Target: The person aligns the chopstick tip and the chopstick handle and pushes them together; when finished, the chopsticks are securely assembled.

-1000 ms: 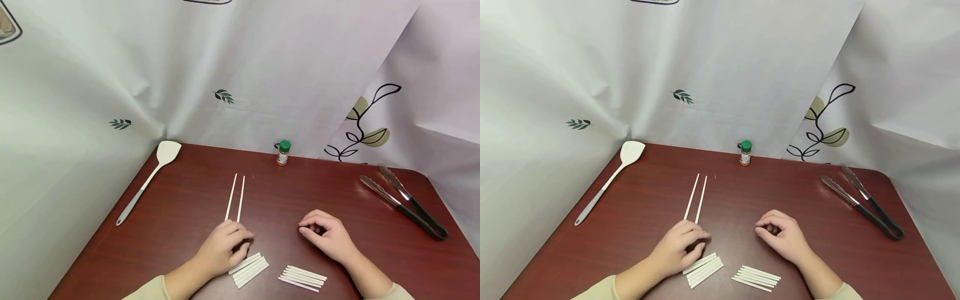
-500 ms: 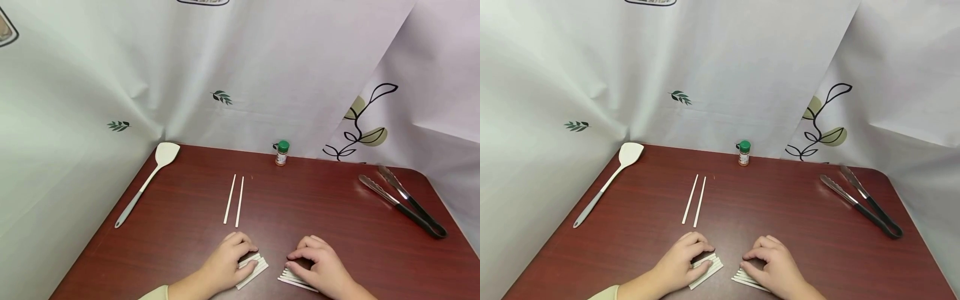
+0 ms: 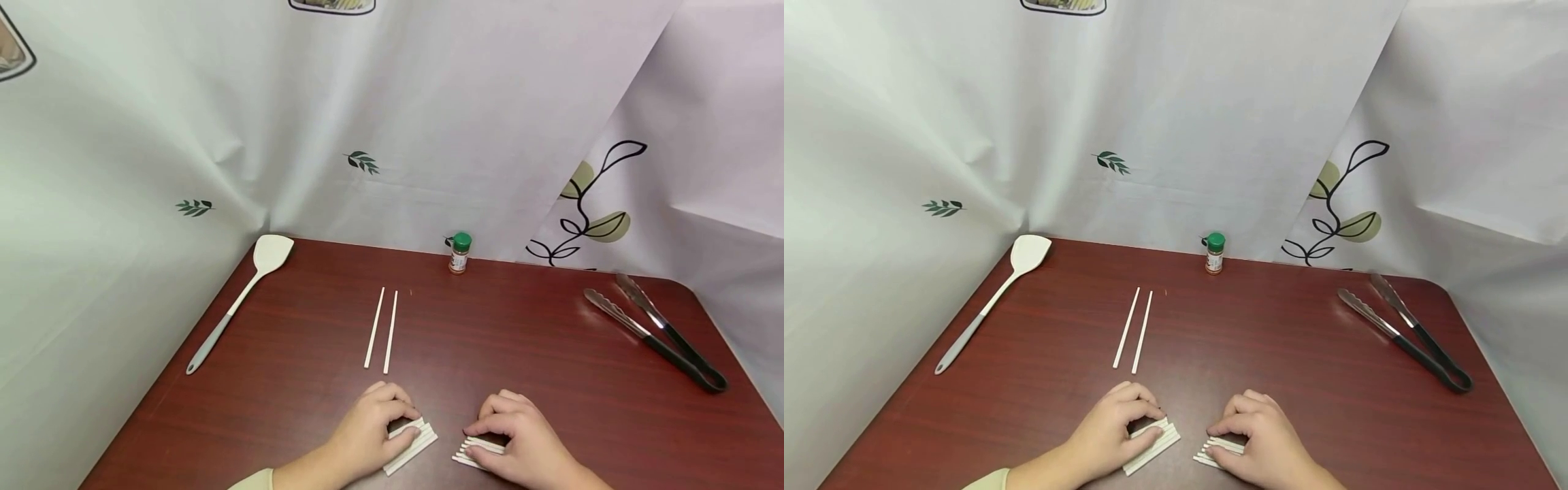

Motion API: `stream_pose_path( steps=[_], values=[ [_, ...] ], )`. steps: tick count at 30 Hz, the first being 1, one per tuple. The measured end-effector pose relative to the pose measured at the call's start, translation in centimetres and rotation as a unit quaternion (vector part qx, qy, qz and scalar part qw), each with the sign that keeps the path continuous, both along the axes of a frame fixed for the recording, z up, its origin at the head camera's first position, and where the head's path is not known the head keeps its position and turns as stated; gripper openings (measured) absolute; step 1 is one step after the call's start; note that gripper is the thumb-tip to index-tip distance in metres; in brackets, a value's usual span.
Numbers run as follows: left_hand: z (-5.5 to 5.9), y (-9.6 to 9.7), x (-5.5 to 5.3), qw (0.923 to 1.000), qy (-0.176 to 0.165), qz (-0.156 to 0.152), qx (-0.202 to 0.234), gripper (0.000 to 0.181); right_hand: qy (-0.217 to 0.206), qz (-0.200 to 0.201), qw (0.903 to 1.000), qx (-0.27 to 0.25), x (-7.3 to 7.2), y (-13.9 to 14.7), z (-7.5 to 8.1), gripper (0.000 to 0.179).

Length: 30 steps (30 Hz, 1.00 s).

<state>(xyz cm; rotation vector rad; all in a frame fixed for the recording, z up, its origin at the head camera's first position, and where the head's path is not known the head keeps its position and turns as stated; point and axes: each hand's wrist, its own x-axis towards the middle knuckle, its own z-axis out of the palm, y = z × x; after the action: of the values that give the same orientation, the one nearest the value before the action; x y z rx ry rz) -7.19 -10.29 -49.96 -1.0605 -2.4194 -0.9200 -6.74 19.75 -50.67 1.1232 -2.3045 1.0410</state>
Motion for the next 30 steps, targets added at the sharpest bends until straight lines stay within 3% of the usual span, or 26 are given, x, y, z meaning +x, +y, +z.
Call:
stream_pose_path(
  steps=[10, 16, 20, 27, 30],
  values=[
    [0.23, 0.27, -0.07, 0.9983, -0.048, 0.001, 0.032, 0.021, -0.021, -0.014, 0.9997, 0.005, 0.34, 0.06, 0.22, 0.034],
    [0.17, 0.40, -0.19, 0.9979, -0.046, 0.001, 0.046, 0.024, -0.058, -0.040, 0.9974, 0.014, 0.43, 0.16, 0.69, 0.042],
    [0.19, 0.42, -0.08, 0.9975, -0.050, 0.003, 0.050, 0.024, -0.063, -0.028, 0.9976, 0.004, 0.47, 0.12, 0.54, 0.041],
    [0.19, 0.43, 0.23, 0.9912, -0.086, 0.014, 0.100, 0.025, -0.067, -0.033, 0.9972, -0.009, 0.56, -0.33, 0.68, 0.039],
    [0.05, 0.36, 0.20, 0.9887, -0.085, 0.008, 0.123, 0.024, -0.078, -0.042, 0.9961, -0.003, 0.63, -0.50, 0.85, 0.042]
  ],
)
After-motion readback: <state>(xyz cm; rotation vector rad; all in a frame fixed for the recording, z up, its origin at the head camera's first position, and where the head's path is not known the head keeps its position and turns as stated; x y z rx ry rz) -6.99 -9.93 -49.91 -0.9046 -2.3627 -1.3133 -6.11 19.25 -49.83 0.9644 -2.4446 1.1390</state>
